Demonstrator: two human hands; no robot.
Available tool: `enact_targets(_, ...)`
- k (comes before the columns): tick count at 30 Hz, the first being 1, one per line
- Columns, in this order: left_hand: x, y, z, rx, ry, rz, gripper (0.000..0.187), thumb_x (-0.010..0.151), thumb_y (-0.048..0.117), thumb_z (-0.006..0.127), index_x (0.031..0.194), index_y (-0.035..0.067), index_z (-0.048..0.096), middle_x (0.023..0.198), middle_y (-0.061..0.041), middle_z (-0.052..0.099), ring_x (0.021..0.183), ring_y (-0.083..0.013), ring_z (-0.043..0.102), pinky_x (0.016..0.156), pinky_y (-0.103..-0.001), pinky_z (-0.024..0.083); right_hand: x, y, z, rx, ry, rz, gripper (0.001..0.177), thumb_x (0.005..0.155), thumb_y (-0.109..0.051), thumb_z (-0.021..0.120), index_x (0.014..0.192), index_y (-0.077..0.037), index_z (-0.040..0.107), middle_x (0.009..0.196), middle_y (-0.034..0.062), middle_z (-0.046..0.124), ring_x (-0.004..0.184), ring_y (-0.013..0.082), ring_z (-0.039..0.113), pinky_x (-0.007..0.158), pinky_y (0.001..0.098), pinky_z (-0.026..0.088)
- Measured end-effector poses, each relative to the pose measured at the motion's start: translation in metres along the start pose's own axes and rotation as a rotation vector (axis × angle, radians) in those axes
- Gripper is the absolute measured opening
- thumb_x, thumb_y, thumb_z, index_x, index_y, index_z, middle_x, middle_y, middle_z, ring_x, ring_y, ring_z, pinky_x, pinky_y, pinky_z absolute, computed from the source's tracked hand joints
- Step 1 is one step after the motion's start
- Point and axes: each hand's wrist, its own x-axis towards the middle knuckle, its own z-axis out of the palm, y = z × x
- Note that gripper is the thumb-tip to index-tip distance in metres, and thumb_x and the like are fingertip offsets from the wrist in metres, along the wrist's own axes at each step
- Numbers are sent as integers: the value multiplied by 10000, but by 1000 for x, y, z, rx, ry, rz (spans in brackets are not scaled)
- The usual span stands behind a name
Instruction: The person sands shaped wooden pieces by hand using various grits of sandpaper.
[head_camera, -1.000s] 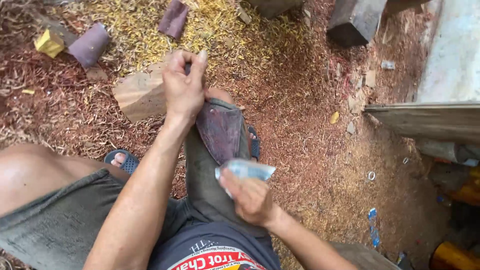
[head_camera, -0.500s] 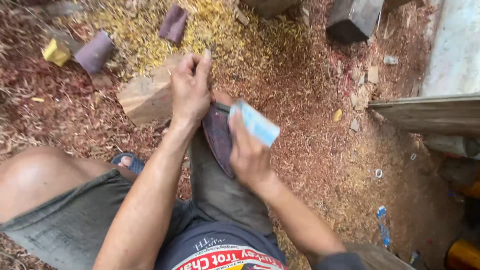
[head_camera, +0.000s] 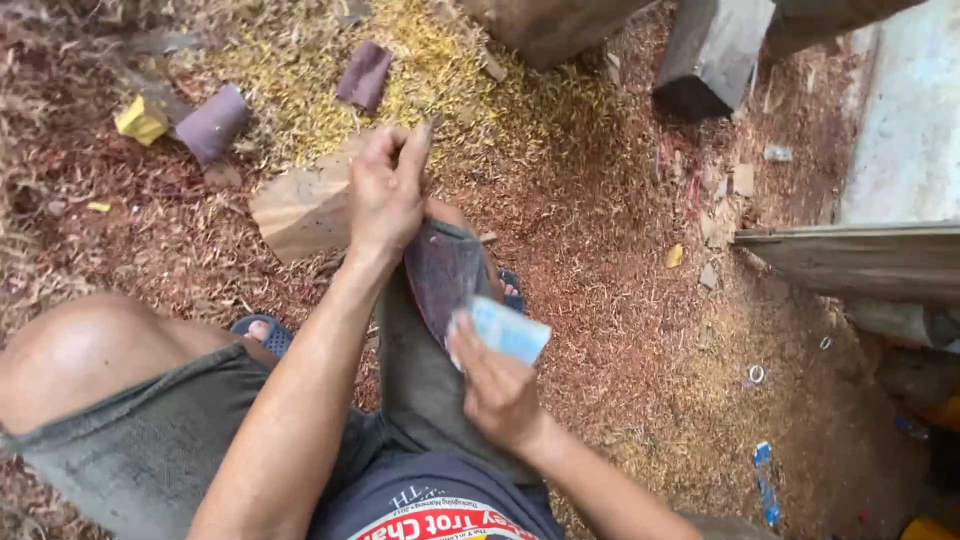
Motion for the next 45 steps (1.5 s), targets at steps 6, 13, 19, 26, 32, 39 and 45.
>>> enact_targets(6, -4, 24, 6, -229, -48, -251, 492, 1027, 567, 500, 845, 113, 545, 594, 50, 446, 449, -73, 431, 390, -245, 368, 26, 3, -11, 19, -117, -104, 556, 830, 101, 571, 1384, 45, 587, 1392, 259, 651, 810, 282, 742, 737, 375, 595)
enact_targets(13, -3, 27, 18, -343, -118, -352, 600, 1013, 669, 415, 856, 106, 550, 603, 41, 458, 469, -70, 441, 406, -249, 384, 38, 18, 1, -82, -137, 24, 611, 811, 80, 594, 1419, 24, 611, 885, 133, 678, 577, 255, 655, 599, 404, 549)
enact_targets(19, 10, 18, 9, -368, -79, -350, 608, 994, 694, 425, 870, 113, 552, 627, 44, 469, 482, -71, 447, 420, -251, 385, 9, 5, -8, 31, -83, -249, 634, 855, 20, 537, 1487, -34, 506, 1375, 211, 627, 857, 224, 749, 818, 390, 619)
enact_targets(26, 11, 11, 7, -438, -70, -381, 604, 985, 707, 438, 858, 124, 531, 635, 40, 460, 498, -79, 445, 433, -252, 397, 41, 3, -8, 32, -99, -93, 618, 859, 73, 538, 1477, 76, 517, 1200, 189, 719, 733, 291, 690, 688, 419, 559)
enact_targets(32, 3, 8, 10, -359, -110, -395, 621, 983, 722, 406, 852, 130, 543, 621, 42, 464, 511, -74, 446, 448, -240, 391, 50, 13, 5, 6, -151, -13, 621, 857, 75, 574, 1477, 37, 571, 960, 140, 699, 662, 273, 679, 660, 430, 559)
enact_targets(39, 18, -3, 10, -393, -153, -350, 629, 982, 739, 361, 828, 148, 513, 615, 48, 460, 516, -71, 437, 460, -249, 388, 43, 22, 12, 76, -93, -229, 635, 811, 70, 593, 1441, 2, 540, 1113, 208, 720, 762, 267, 712, 723, 398, 575)
enact_targets(45, 19, 7, 7, -350, -148, -369, 669, 973, 765, 313, 802, 146, 502, 583, 38, 455, 487, -74, 440, 448, -255, 402, 36, 14, 0, 29, -114, -215, 626, 792, 68, 567, 1417, 36, 573, 1179, 206, 684, 728, 248, 712, 705, 382, 585)
